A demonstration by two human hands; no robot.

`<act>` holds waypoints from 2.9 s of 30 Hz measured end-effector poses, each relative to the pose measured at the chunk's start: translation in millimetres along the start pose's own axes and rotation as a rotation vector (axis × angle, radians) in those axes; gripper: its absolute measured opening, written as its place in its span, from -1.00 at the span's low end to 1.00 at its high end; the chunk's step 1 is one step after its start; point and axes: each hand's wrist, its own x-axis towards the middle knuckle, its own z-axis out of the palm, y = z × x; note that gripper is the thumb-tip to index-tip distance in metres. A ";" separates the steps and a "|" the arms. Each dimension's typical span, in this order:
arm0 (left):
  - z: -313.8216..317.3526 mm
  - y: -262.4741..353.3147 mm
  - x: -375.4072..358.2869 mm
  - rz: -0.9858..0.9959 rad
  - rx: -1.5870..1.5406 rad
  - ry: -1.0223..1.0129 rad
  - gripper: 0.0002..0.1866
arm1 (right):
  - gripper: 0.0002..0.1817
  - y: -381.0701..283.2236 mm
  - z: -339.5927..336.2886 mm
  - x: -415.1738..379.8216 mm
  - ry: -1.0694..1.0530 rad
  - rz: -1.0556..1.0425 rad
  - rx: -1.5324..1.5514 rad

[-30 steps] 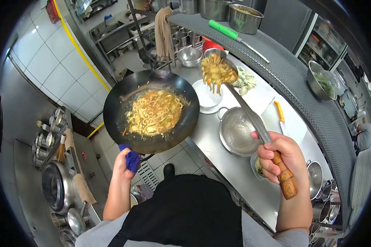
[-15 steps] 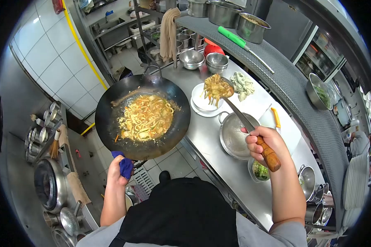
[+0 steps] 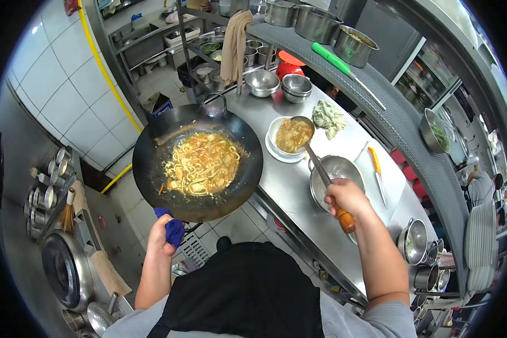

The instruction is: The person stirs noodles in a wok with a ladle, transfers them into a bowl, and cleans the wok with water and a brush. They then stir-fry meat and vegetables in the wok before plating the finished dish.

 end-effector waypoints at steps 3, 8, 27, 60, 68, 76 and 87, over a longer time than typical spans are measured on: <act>0.7 5.6 5.4 -0.002 0.023 -0.018 -0.87 | -0.73 22.6 6.4 8.3 0.093 -0.037 -0.388; -6.9 8.9 18.5 -0.002 0.011 -0.087 -0.94 | -0.46 27.9 30.1 -17.2 0.353 -0.260 -1.113; -1.2 9.1 23.2 0.015 0.006 -0.102 -0.90 | -0.37 -6.8 66.1 -0.7 -0.058 -0.307 -0.467; 35.4 2.9 19.5 0.124 0.039 -0.100 -0.94 | -0.66 -25.8 110.7 -38.0 -0.711 0.176 0.477; 76.0 -3.4 1.8 0.091 -0.021 -0.080 -0.89 | -0.70 -27.4 46.9 -46.7 -0.624 0.043 0.580; 105.5 -17.3 3.0 0.159 -0.047 -0.083 -0.91 | -0.65 -30.4 -13.7 -51.8 -0.546 -0.107 0.631; 97.9 -33.0 2.4 0.277 -0.003 -0.096 -0.96 | -0.63 1.8 -90.4 -14.6 -0.494 -0.157 0.623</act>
